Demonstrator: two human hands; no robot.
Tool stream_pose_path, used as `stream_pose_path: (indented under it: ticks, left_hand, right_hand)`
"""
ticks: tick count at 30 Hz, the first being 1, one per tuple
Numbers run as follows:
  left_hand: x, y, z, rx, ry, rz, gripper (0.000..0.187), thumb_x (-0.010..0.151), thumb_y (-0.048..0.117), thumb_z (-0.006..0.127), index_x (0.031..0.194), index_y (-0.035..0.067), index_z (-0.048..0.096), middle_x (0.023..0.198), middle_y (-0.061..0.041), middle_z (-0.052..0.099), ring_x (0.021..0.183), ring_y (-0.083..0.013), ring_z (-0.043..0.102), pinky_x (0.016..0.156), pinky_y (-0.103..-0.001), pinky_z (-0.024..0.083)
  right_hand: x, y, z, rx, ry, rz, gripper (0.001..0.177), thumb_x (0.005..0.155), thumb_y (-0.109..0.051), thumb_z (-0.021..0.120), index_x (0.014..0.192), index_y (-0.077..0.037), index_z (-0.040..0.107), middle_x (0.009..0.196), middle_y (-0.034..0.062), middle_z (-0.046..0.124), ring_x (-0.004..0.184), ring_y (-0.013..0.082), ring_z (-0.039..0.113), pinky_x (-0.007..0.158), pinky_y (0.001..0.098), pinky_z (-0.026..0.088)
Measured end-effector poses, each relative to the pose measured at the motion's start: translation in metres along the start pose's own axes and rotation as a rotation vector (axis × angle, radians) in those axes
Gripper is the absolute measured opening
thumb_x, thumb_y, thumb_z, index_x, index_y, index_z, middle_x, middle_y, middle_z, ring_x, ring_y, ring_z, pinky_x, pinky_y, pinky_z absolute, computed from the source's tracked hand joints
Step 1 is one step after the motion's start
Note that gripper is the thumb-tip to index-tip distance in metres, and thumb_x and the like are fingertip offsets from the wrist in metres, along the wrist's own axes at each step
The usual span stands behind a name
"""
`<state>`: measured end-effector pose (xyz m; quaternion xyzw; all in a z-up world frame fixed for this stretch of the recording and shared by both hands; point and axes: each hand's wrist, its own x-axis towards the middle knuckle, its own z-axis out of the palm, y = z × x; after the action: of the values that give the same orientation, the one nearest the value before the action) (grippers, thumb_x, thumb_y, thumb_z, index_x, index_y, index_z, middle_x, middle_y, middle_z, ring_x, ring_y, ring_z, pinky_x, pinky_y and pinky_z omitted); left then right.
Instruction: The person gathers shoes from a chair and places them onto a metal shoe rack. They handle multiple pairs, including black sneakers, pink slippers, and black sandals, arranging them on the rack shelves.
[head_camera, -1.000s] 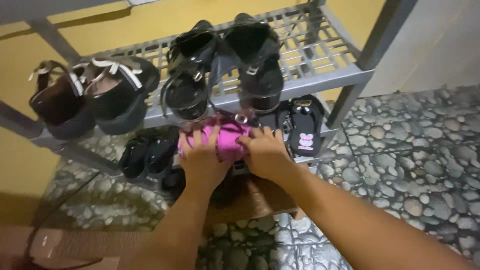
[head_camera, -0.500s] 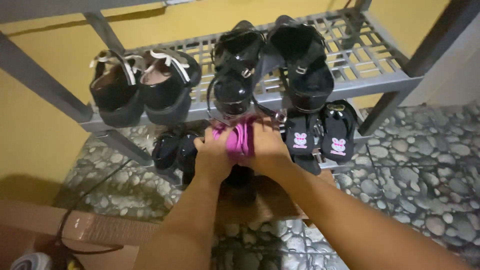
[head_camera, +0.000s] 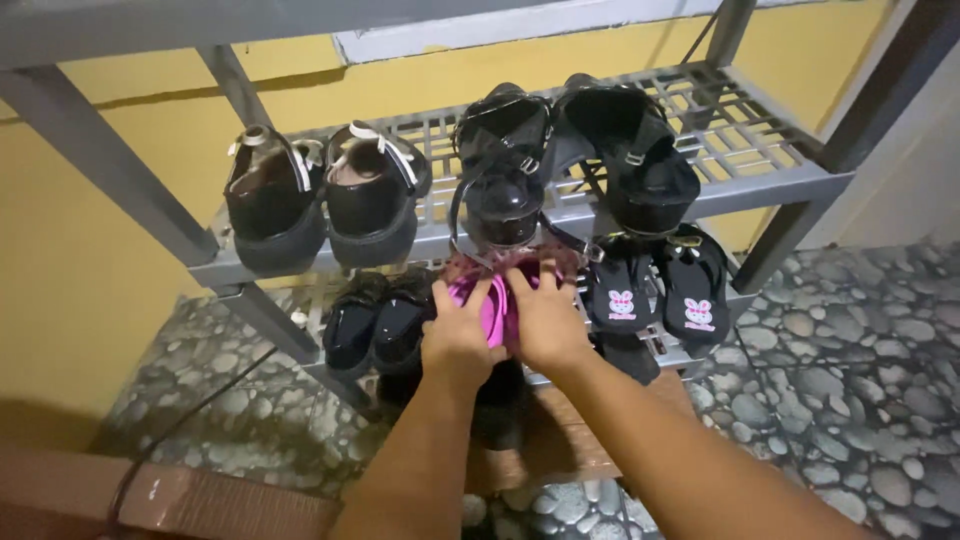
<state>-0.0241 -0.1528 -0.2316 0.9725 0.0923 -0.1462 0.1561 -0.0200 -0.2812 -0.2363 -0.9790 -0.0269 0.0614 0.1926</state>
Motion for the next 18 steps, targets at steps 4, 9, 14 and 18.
stream_pose_path:
  ticks: [4,9,14,18]
  left_hand:
    - [0.001,-0.006,0.003,-0.050,-0.011,0.080,0.106,0.075,0.040,0.090,0.157,0.051,0.024,0.166,-0.007,0.003,0.129,-0.0505,0.053,0.107,-0.055,0.052]
    - [-0.011,-0.001,-0.003,-0.027,-0.034,0.061,0.102,0.081,0.031,0.084,0.160,0.047,0.020,0.169,-0.009,-0.002,0.136,-0.0522,0.046,0.113,-0.054,0.047]
    - [-0.003,-0.004,0.001,-0.041,0.005,0.098,0.105,0.077,0.031,0.089,0.159,0.044,0.025,0.166,-0.009,0.004,0.131,-0.0539,0.050,0.109,-0.056,0.049]
    - [0.007,-0.007,0.012,-0.037,0.002,0.098,0.109,0.075,0.029,0.088,0.159,0.050,0.021,0.167,-0.010,0.004,0.130,-0.0541,0.050,0.108,-0.056,0.050]
  right_hand:
    - [0.013,0.012,0.010,-0.050,0.045,-0.030,0.095,0.070,-0.027,0.093,0.150,-0.025,0.042,0.160,0.0269,0.024,0.140,0.0576,0.035,0.105,0.0594,0.051]
    - [0.033,0.023,0.031,-0.134,0.044,-0.057,0.101,0.066,-0.037,0.092,0.152,-0.029,0.039,0.156,0.0283,0.030,0.135,0.0607,0.041,0.106,0.0594,0.052]
    - [0.022,0.017,0.022,-0.079,0.050,-0.074,0.094,0.069,-0.033,0.091,0.149,-0.026,0.042,0.158,0.0304,0.027,0.132,0.0646,0.043,0.108,0.0603,0.050]
    - [0.023,0.018,0.026,-0.087,0.074,-0.078,0.091,0.069,-0.031,0.091,0.148,-0.025,0.045,0.156,0.0311,0.030,0.131,0.0650,0.043,0.106,0.0601,0.051]
